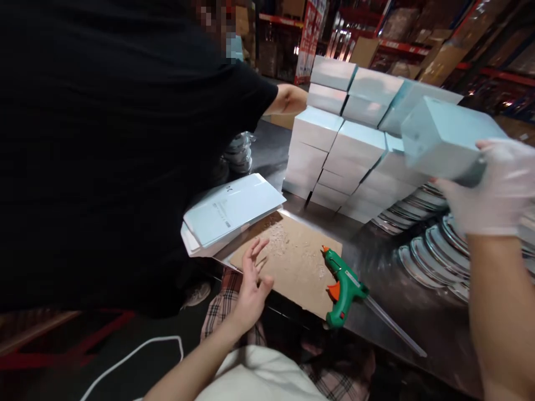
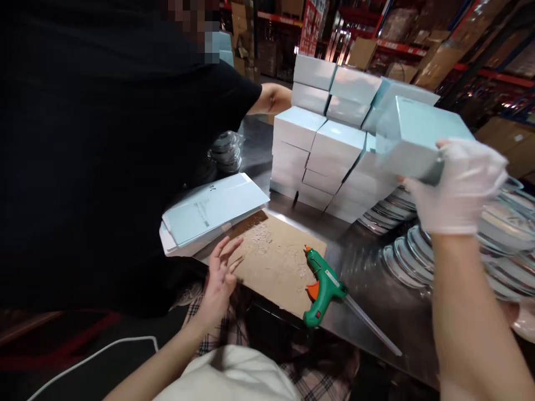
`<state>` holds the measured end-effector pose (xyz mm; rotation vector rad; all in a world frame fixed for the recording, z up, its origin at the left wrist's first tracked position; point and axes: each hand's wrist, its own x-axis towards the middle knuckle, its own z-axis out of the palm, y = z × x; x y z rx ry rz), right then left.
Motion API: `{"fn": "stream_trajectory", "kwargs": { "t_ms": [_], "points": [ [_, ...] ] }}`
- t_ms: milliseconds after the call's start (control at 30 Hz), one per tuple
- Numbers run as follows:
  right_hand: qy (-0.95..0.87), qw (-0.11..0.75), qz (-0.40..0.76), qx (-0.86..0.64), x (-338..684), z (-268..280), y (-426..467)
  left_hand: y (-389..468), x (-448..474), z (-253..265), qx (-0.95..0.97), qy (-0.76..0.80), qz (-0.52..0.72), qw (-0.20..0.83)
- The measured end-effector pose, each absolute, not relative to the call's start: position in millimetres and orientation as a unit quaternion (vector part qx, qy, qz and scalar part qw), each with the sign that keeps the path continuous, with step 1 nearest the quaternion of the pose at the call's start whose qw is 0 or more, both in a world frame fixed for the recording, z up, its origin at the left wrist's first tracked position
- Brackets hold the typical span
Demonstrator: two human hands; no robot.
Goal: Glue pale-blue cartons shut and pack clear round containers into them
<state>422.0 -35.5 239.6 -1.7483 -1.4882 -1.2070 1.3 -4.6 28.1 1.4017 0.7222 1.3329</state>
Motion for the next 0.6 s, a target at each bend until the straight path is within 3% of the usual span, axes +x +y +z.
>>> {"fn": "stream_trajectory", "kwargs": {
  "t_ms": [233, 367, 467, 600],
  "points": [
    [-0.588, 0.267, -0.32, -0.693, 490.2, 274.6, 66.9, 15.9, -39.7, 38.4, 0.668, 0.358, 0.523, 0.39],
    [-0.551, 0.288, -0.352, -0.7, 466.0, 267.0, 51.6, 75.6, -63.5, 69.0, 0.73, 0.467, 0.445, 0.227],
    [-0.522, 0.353, -0.426, -0.65, 408.6, 229.3, 14.3, 133.9, -68.6, 99.7, 0.776, 0.576, 0.245, 0.085],
    [-0.665, 0.373, -0.302, -0.573, 304.9, 123.0, -52.3, 196.2, -73.2, 121.8, 0.77, 0.615, 0.15, 0.082]
  ]
}}
